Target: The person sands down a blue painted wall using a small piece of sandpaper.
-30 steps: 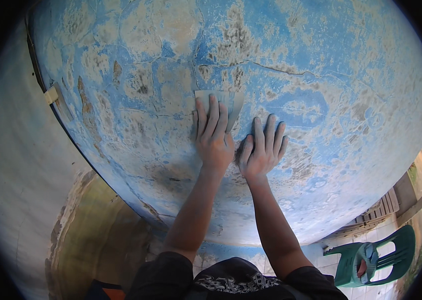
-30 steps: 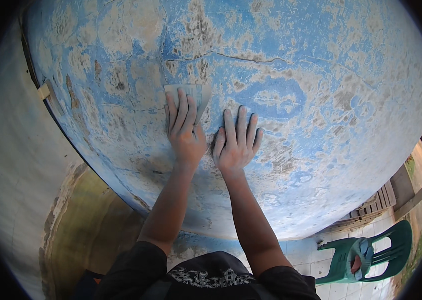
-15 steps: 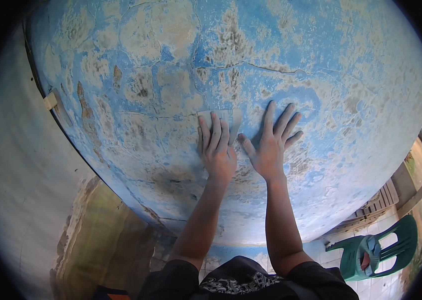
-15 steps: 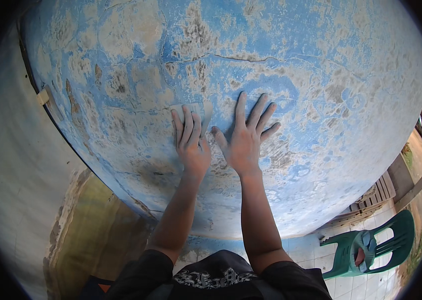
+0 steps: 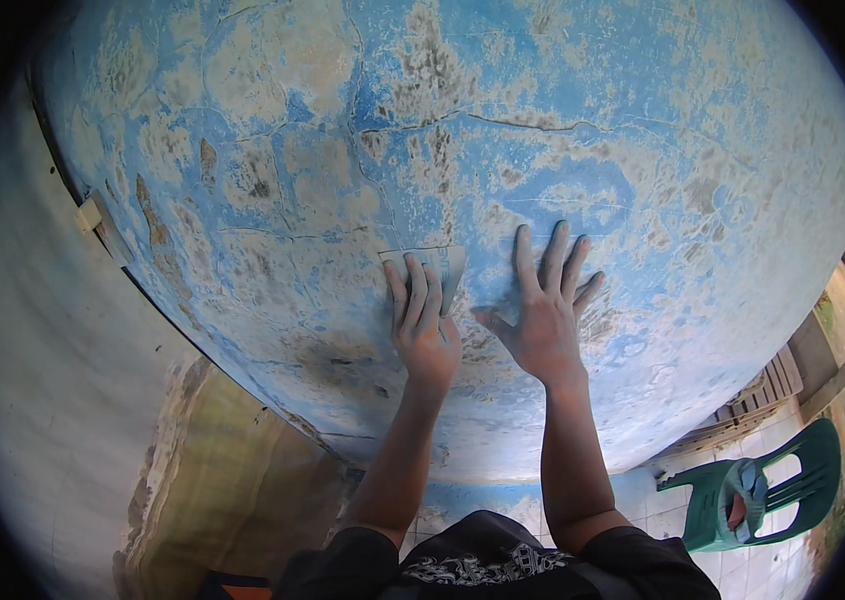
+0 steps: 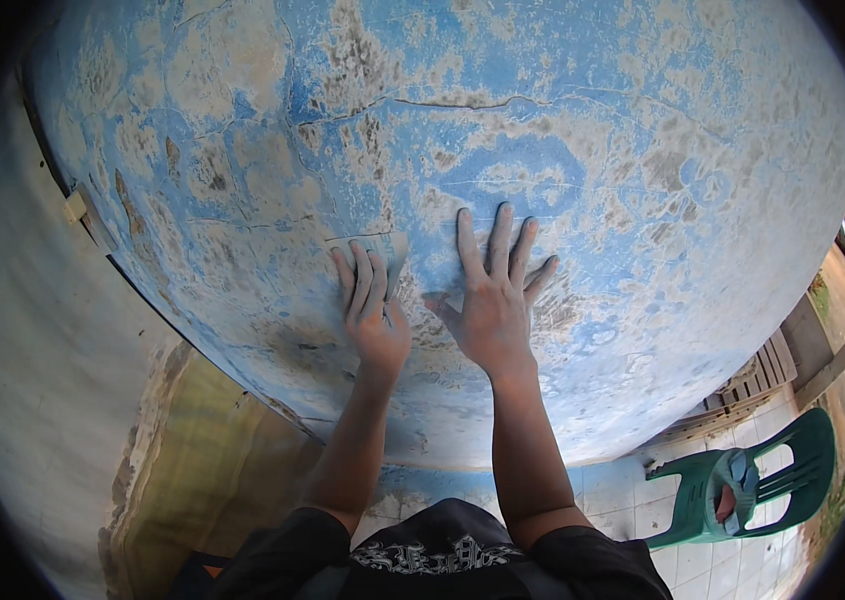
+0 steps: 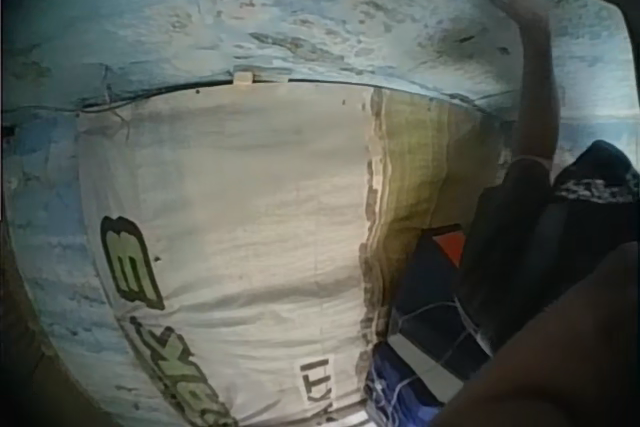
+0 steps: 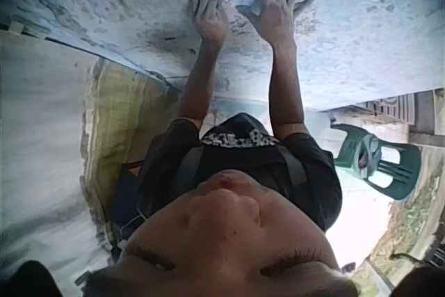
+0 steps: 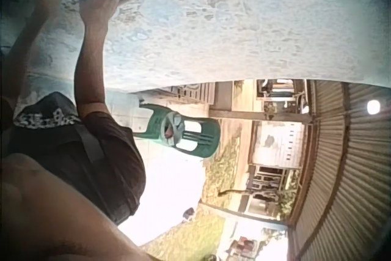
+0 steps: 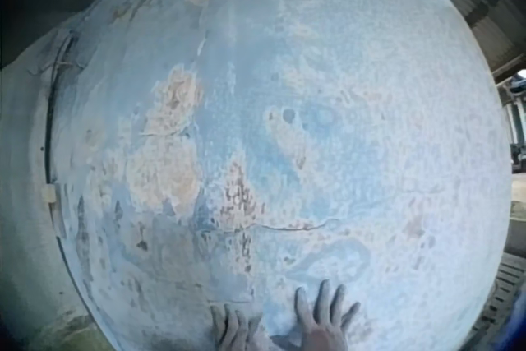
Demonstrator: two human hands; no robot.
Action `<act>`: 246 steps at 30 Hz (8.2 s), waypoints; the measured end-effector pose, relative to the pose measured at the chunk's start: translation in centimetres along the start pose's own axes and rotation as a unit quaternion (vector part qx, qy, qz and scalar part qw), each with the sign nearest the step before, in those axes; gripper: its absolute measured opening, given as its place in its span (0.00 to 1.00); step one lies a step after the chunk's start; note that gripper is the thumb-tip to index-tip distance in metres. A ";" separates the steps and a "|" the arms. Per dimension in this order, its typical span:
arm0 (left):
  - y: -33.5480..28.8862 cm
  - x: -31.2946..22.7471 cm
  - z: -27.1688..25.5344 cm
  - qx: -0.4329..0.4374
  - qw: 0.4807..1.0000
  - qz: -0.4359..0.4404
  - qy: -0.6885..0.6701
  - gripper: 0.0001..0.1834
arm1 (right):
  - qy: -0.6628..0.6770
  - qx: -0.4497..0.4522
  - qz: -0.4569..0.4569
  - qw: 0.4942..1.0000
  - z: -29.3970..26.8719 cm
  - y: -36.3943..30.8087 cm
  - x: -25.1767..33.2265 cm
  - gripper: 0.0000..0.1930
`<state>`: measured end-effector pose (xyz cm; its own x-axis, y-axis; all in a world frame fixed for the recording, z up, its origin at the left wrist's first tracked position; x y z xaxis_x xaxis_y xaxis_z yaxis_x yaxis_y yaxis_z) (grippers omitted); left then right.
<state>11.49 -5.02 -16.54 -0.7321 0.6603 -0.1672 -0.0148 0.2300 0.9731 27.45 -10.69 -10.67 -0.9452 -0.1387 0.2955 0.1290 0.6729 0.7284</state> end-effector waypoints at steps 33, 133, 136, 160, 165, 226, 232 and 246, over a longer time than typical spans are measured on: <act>0.3 0.9 0.7 -0.007 0.996 0.041 0.084 0.29 | -0.004 -0.085 -0.033 0.996 2.7 -0.1 -1.3 0.51; 10.9 -2.7 -1.9 -0.021 0.998 0.037 0.044 0.33 | -0.036 -0.112 -0.047 0.992 3.9 -0.9 -1.6 0.47; 3.6 -1.9 0.0 0.010 0.999 0.012 0.051 0.34 | -0.029 -0.131 -0.052 0.990 4.2 -0.9 -1.3 0.48; 12.8 -2.5 -1.7 -0.027 0.996 0.060 0.052 0.34 | -0.014 -0.116 -0.041 0.992 4.6 -1.3 -1.7 0.46; 5.3 -2.2 -0.6 0.008 0.998 0.027 0.063 0.32 | -0.002 -0.119 -0.055 0.991 4.1 -1.3 -1.8 0.45; 2.3 -1.1 0.9 -0.056 0.997 -0.048 0.006 0.33 | 0.107 -0.429 -0.094 0.892 2.9 2.9 -0.2 0.13; 8.5 -2.5 0.0 -0.080 0.996 -0.042 0.010 0.30 | 0.097 -0.430 -0.094 0.893 2.9 2.9 -0.7 0.12; 6.2 -3.2 0.8 -0.069 0.996 -0.041 0.047 0.32 | 0.134 -0.427 -0.099 0.889 3.0 2.6 -0.5 0.10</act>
<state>14.24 -5.12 -10.12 -0.7853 0.5715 -0.2381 -0.1655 0.1767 0.9702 27.37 -6.70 -10.80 -0.8844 -0.4374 0.1626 0.2567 -0.1650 0.9523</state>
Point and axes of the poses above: each hand's wrist, its own y-axis towards the middle knuckle, its own z-axis out of the palm, x = y × z, the point moved 3 cm from there along y, towards the middle knuckle, and after that the axes turned 3 degrees about -x, right-handed, at the moved point
